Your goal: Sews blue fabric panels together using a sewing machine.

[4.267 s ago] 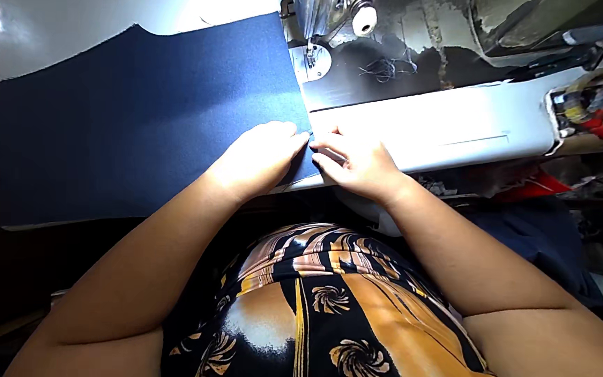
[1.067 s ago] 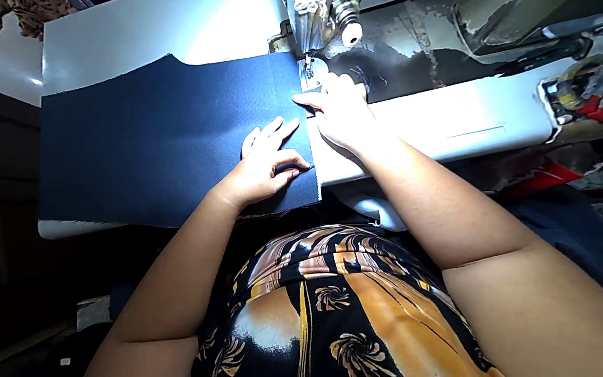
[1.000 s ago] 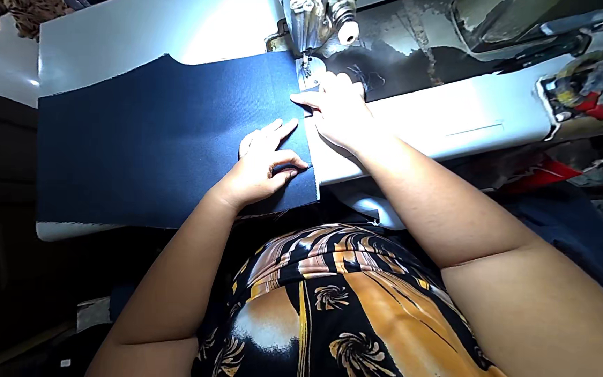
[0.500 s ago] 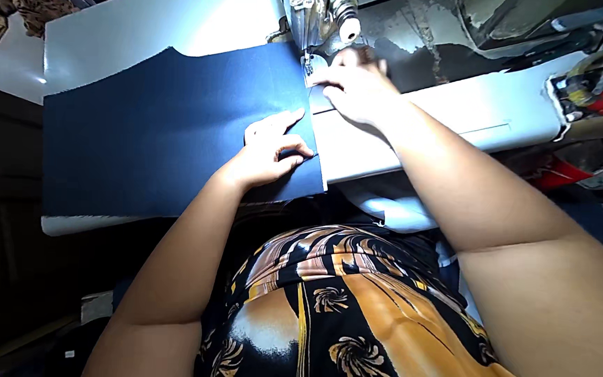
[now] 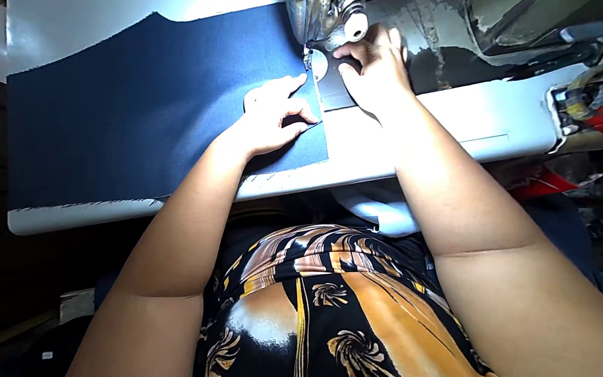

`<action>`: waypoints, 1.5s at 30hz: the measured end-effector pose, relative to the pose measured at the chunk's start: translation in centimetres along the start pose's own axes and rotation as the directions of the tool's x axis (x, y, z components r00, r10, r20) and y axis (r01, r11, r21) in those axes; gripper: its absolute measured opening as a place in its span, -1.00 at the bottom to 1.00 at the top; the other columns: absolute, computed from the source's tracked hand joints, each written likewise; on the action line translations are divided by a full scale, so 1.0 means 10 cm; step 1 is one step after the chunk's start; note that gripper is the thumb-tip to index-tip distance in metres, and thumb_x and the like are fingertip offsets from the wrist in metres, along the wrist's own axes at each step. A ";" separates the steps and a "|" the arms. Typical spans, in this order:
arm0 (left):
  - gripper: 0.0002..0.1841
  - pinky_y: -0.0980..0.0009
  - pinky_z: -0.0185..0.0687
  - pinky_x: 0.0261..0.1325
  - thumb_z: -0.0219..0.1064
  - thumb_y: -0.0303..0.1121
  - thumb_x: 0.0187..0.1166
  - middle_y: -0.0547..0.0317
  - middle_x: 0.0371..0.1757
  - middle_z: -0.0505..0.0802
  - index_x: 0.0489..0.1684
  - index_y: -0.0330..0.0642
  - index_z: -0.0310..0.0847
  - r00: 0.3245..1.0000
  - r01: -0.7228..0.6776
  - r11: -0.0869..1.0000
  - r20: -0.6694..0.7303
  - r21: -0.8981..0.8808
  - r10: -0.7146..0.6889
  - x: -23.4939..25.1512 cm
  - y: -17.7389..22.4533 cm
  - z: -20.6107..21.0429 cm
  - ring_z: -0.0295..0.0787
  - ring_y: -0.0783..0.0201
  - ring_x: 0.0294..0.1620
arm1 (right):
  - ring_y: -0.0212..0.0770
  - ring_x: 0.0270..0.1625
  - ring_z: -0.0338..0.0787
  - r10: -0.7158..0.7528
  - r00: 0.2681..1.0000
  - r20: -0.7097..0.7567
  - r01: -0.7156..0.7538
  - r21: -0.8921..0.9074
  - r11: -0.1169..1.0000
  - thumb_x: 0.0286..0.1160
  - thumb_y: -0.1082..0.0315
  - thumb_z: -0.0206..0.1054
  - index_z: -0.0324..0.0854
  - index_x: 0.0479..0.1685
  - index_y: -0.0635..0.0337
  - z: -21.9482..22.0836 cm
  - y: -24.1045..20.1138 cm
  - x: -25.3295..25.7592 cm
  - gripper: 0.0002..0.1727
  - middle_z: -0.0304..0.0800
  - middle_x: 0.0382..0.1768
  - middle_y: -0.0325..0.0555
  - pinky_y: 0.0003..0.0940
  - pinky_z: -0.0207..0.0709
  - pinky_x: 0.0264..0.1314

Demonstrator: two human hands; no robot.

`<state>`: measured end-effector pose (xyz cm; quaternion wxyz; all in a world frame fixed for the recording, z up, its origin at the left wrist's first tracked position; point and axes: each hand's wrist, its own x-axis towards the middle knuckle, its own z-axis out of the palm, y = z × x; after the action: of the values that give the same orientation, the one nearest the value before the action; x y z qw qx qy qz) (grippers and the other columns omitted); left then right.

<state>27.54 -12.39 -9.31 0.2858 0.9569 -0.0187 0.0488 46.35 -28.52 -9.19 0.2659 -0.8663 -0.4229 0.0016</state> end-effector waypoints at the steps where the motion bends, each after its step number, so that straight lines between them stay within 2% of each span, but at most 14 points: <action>1: -0.68 -0.44 -0.19 0.63 0.20 -0.03 0.62 -0.05 0.82 0.36 0.10 0.18 0.85 1.000 0.002 1.000 0.003 -0.003 -0.002 0.00 0.00 0.00 0.03 -0.10 0.89 | 0.17 0.52 0.46 0.000 1.000 0.007 0.000 -0.002 1.000 0.57 0.19 0.21 0.80 0.23 -0.18 -0.01 0.00 -0.01 -0.64 0.65 0.34 0.06 0.23 0.22 0.47; 8: -0.66 -0.44 -0.20 0.65 0.17 -0.05 0.65 -0.11 0.81 0.37 0.11 0.13 0.85 1.000 -0.022 1.000 -0.016 0.007 0.022 0.05 -0.06 -0.02 0.04 -0.15 0.89 | 0.22 0.51 0.50 -0.090 0.996 0.012 0.089 0.061 0.994 0.59 0.23 0.22 0.81 0.17 -0.06 -0.03 -0.02 -0.09 -0.68 0.69 0.30 0.11 0.29 0.27 0.48; 9: -0.65 -0.45 -0.20 0.66 0.16 -0.05 0.65 -0.12 0.81 0.37 0.13 0.12 0.84 0.999 -0.025 1.000 -0.026 0.014 0.025 0.08 -0.10 -0.03 0.05 -0.16 0.88 | 0.21 0.48 0.55 -0.137 0.991 -0.003 0.136 0.101 0.986 0.60 0.25 0.21 0.83 0.14 -0.01 -0.02 -0.02 -0.11 -0.68 0.73 0.27 0.12 0.22 0.30 0.50; 11: -0.65 -0.42 -0.18 0.66 0.16 -0.05 0.66 -0.07 0.79 0.41 0.12 0.13 0.84 0.999 -0.014 0.999 -0.049 0.039 0.016 0.12 -0.15 -0.05 0.07 -0.13 0.88 | 0.13 0.43 0.63 -0.254 0.967 -0.018 0.253 0.208 0.945 0.61 0.31 0.17 0.86 0.08 0.07 0.00 -0.01 -0.16 -0.68 0.82 0.18 0.10 0.03 0.37 0.52; 13: -0.66 -0.41 -0.16 0.67 0.13 -0.07 0.69 0.01 0.79 0.43 0.14 0.16 0.83 0.999 0.017 0.992 -0.047 0.125 -0.012 0.13 -0.08 -0.08 0.07 -0.11 0.89 | 0.04 0.32 0.71 -0.396 0.918 -0.013 0.381 0.297 0.875 0.57 0.36 0.18 0.89 0.00 0.09 0.02 -0.01 -0.20 -0.68 0.86 0.07 0.04 -0.04 0.46 0.45; 14: -0.67 -0.39 -0.15 0.65 0.10 -0.10 0.72 0.09 0.79 0.45 0.16 0.19 0.80 0.998 0.054 0.979 -0.039 0.197 -0.047 0.10 0.02 -0.09 0.06 -0.09 0.89 | 0.05 0.27 0.70 -0.449 0.893 0.000 0.427 0.308 0.850 0.54 0.37 0.19 0.90 -0.04 0.07 0.03 0.00 -0.22 -0.68 0.85 0.02 0.03 -0.01 0.45 0.41; 16: -0.66 -0.34 0.00 0.57 0.06 -0.14 0.75 0.20 0.69 0.58 0.19 0.13 0.78 0.992 0.116 0.945 -0.085 0.305 -0.094 0.03 0.26 -0.02 0.23 0.00 0.81 | 0.10 0.23 0.66 -0.493 0.870 0.032 0.464 0.287 0.838 0.51 0.38 0.18 0.92 -0.08 0.04 0.04 0.00 -0.22 -0.68 0.80 -0.01 0.03 0.09 0.42 0.35; 17: -0.62 -0.31 0.07 0.51 0.04 -0.11 0.77 0.20 0.65 0.61 0.25 0.08 0.76 0.987 0.145 0.940 -0.106 0.309 -0.118 -0.02 0.34 0.06 0.31 0.04 0.77 | 0.11 0.22 0.66 -0.494 0.869 0.033 0.467 0.278 0.840 0.52 0.40 0.18 0.93 -0.11 0.04 0.05 0.01 -0.22 -0.67 0.80 -0.02 0.03 0.09 0.43 0.34; 19: -0.57 -0.34 0.08 0.49 0.00 -0.07 0.80 0.20 0.71 0.55 0.42 0.04 0.68 0.981 0.178 0.952 -0.119 0.250 -0.152 -0.10 0.37 0.16 0.28 0.07 0.79 | 0.12 0.22 0.66 -0.486 0.873 0.044 0.458 0.273 0.846 0.48 0.45 0.13 0.93 -0.12 0.06 0.05 0.00 -0.23 -0.63 0.79 -0.01 0.06 0.08 0.42 0.33; 22: -0.57 -0.31 0.06 0.51 0.04 -0.06 0.79 0.20 0.71 0.55 0.40 0.03 0.69 0.982 0.148 0.973 -0.141 0.175 -0.124 -0.09 0.26 0.17 0.25 0.10 0.81 | 0.14 0.24 0.64 -0.452 0.890 0.065 0.424 0.252 0.870 0.46 0.48 0.11 0.92 -0.08 0.05 0.03 -0.03 -0.22 -0.61 0.77 0.01 0.08 0.10 0.41 0.34; 29: -0.52 -0.28 0.00 0.64 0.12 0.04 0.73 0.19 0.70 0.57 0.43 0.04 0.70 0.979 0.125 0.978 -0.178 0.167 -0.095 0.23 -0.15 -0.02 0.29 0.11 0.80 | 0.24 0.33 0.56 -0.318 0.936 0.153 0.304 0.106 0.947 0.62 0.38 0.10 0.78 0.37 -0.11 0.02 -0.14 -0.20 -0.54 0.66 0.16 0.16 0.18 0.39 0.35; 34: -0.51 -0.23 0.08 0.60 0.13 0.08 0.70 0.13 0.62 0.65 0.38 0.02 0.70 0.979 0.142 0.963 -0.178 0.228 -0.102 0.54 -0.34 -0.21 0.37 0.09 0.74 | 0.21 0.34 0.55 -0.293 0.944 0.152 0.278 0.109 0.954 0.62 0.29 0.11 0.76 0.37 -0.12 0.03 -0.13 -0.19 -0.56 0.65 0.17 0.14 0.14 0.39 0.37; 39: -0.43 -0.30 0.02 0.59 -0.03 0.19 0.70 0.23 0.67 0.58 0.52 0.17 0.58 0.980 0.181 0.925 -0.140 0.335 -0.141 0.74 -0.52 -0.30 0.30 0.13 0.78 | 0.18 0.34 0.55 -0.286 0.946 0.152 0.270 0.119 0.955 0.61 0.31 0.13 0.79 0.31 -0.09 0.04 -0.12 -0.19 -0.59 0.66 0.15 0.12 0.10 0.39 0.39; 45: -0.49 -0.25 -0.01 0.62 -0.04 0.15 0.73 0.19 0.66 0.61 0.39 0.24 0.72 0.980 0.184 0.927 -0.131 0.326 -0.148 0.70 -0.48 -0.30 0.32 0.11 0.76 | 0.15 0.32 0.56 -0.293 0.945 0.147 0.267 0.171 0.948 0.61 0.34 0.15 0.81 0.27 -0.06 0.04 -0.09 -0.19 -0.61 0.66 0.14 0.11 0.05 0.39 0.40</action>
<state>34.58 -6.80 -8.63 0.1221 0.9858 0.0861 0.0767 44.38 -29.33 -9.56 0.2901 -0.7715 -0.5619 0.0696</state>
